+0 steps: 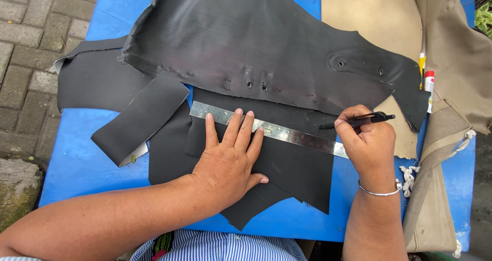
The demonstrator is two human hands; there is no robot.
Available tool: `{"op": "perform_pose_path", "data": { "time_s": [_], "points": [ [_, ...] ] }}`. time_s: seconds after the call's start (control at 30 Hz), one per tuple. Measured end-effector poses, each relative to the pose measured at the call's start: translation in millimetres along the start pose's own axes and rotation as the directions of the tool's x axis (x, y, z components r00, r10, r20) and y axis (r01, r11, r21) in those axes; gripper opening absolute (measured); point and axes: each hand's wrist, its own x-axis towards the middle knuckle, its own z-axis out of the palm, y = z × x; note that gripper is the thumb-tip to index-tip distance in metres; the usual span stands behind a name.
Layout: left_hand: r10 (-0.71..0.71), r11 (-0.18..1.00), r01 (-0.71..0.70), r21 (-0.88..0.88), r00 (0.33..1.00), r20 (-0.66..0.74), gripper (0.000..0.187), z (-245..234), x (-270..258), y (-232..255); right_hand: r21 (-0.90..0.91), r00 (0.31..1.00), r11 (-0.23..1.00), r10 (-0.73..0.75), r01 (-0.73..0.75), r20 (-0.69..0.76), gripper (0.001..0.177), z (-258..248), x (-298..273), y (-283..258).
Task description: Measuring and marking leather pieces using a metal ruler and a marker
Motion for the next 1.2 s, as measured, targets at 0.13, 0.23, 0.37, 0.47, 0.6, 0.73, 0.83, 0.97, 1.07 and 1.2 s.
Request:
{"op": "perform_pose_path", "data": {
  "time_s": [0.13,0.23,0.37,0.47,0.6,0.73,0.83,0.97,1.07,1.2],
  "points": [
    [0.007,1.0,-0.007,0.014,1.0,-0.001,0.1,4,-2,-1,-0.025,1.0,1.0,-0.008,0.009,0.005,0.011,-1,0,-4],
    [0.013,0.997,-0.015,0.07,1.0,0.023,0.101,5,-2,0,-0.001,1.0,1.0,0.012,-0.012,-0.001,0.011,-1,0,-3],
    [0.013,0.997,-0.016,0.079,0.999,0.045,0.102,5,-2,0,-0.004,1.0,1.0,0.027,-0.026,0.009,0.01,-1,1,-3],
    [0.008,0.995,-0.013,0.096,0.999,0.049,0.103,3,-4,1,0.003,0.999,0.999,0.037,-0.037,0.011,0.01,-1,1,-3],
    [0.006,0.992,-0.015,0.129,0.998,0.069,0.104,2,-4,3,0.0,0.999,0.999,0.042,-0.042,0.014,0.01,-1,2,-4],
    [0.002,0.994,-0.008,0.107,0.999,0.051,0.104,3,-3,3,0.008,1.0,1.0,0.028,-0.028,0.001,0.014,1,2,0],
    [0.016,0.995,-0.022,0.093,0.998,0.062,0.101,2,-1,0,-0.021,0.999,0.999,0.04,-0.04,-0.005,0.012,1,4,1],
    [0.012,0.997,-0.017,0.079,0.998,0.064,0.101,2,0,0,0.109,0.993,0.987,0.118,-0.116,-0.012,0.008,-7,8,-33],
    [-0.004,0.997,-0.003,0.074,0.996,0.084,0.101,3,-1,1,0.317,0.999,0.947,0.046,-0.051,0.024,0.005,-2,15,-71],
    [-0.019,0.997,0.011,0.078,0.994,0.111,0.101,1,0,1,0.538,0.984,0.84,-0.151,0.074,0.1,0.007,21,27,-113]
  ]
}}
